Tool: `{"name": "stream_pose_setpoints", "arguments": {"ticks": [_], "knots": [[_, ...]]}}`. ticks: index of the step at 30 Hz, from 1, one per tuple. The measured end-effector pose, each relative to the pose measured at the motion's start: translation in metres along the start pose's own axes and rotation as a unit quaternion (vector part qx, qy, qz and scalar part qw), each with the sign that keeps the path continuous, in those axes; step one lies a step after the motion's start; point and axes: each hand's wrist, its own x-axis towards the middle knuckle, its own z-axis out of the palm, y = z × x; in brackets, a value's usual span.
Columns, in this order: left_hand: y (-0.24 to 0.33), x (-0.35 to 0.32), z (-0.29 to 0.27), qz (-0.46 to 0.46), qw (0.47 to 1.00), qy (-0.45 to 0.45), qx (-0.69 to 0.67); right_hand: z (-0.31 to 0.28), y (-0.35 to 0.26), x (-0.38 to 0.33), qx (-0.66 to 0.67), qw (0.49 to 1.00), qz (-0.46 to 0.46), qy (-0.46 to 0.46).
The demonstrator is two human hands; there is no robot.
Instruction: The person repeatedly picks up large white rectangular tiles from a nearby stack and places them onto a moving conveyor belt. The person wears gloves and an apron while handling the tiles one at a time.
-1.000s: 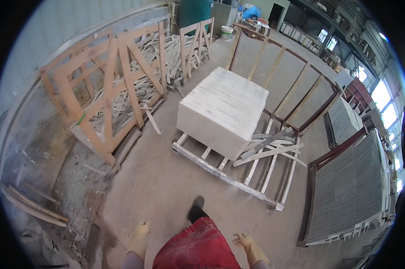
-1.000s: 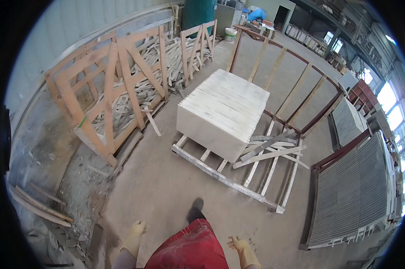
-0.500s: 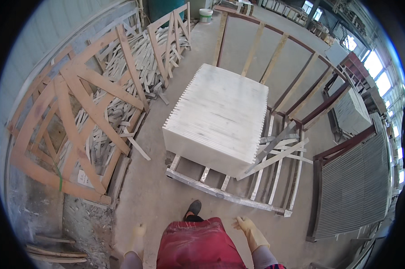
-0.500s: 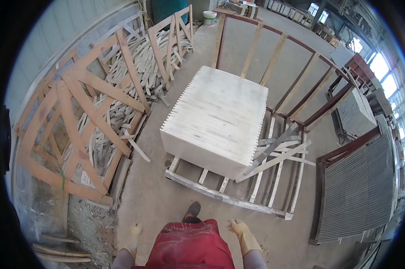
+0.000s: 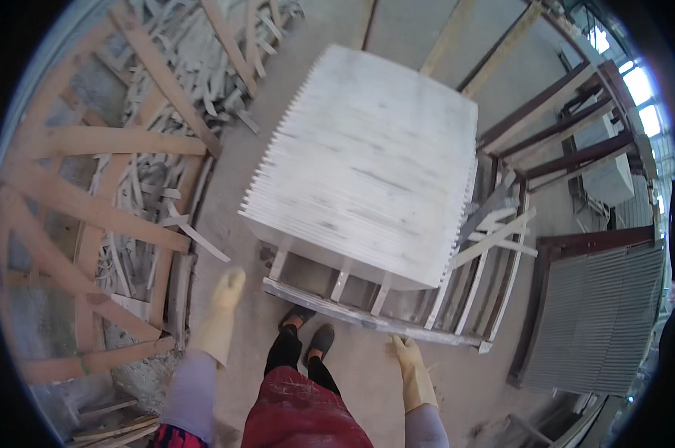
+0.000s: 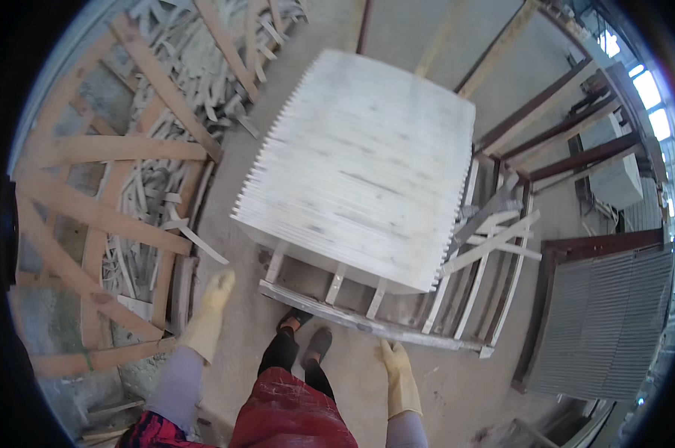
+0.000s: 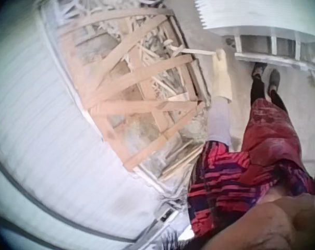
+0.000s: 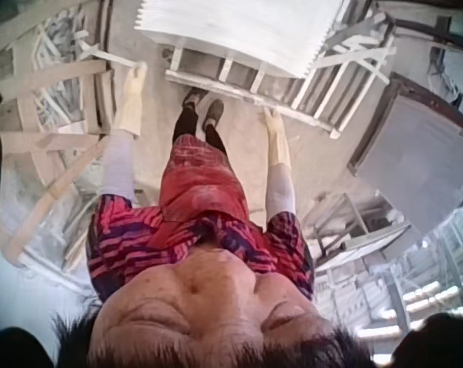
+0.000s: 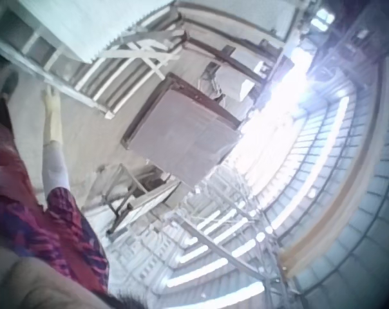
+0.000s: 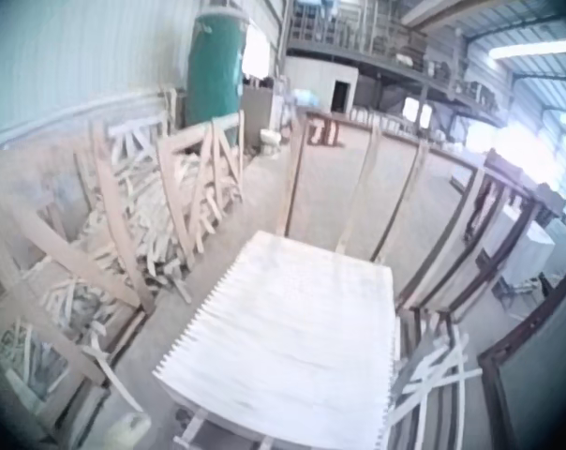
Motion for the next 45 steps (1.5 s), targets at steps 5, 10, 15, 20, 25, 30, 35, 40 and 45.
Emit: {"name": "stream_pose_setpoints", "arguments": {"ticks": [5, 10, 15, 20, 25, 30, 35, 40, 45], "knots": [[0.015, 0.124, 0.019, 0.089, 0.995, 0.050, -0.018, -0.009, 0.001, 0.063, -0.009, 0.994, -0.042, 0.098], [0.042, 0.187, 0.035, -0.001, 0.997, -0.058, -0.051, -0.034, -0.017, 0.130, -0.018, 0.961, -0.152, 0.230], [0.053, 0.177, 0.035, 0.079, 0.994, -0.017, 0.075, -0.029, -0.067, 0.140, -0.016, 0.964, -0.039, 0.264], [0.062, 0.170, 0.028, 0.066, 0.995, -0.034, 0.072, -0.035, -0.058, 0.144, -0.020, 0.967, -0.053, 0.247], [0.065, 0.156, 0.027, 0.093, 0.993, 0.003, 0.077, -0.044, -0.063, 0.133, -0.052, 0.970, -0.067, 0.227], [0.039, 0.161, 0.019, 0.099, 0.994, -0.017, 0.035, -0.037, -0.060, 0.122, -0.065, 0.963, -0.062, 0.254], [0.026, 0.172, 0.020, 0.106, 0.994, -0.011, 0.037, -0.028, -0.067, 0.118, -0.065, 0.954, -0.078, 0.283], [0.032, 0.176, 0.021, 0.111, 0.993, -0.009, 0.044, -0.033, -0.062, 0.133, -0.103, 0.947, -0.033, 0.303], [0.053, 0.168, 0.020, 0.121, 0.991, -0.011, 0.063, -0.025, -0.086, 0.119, -0.115, 0.944, -0.029, 0.307]]}}
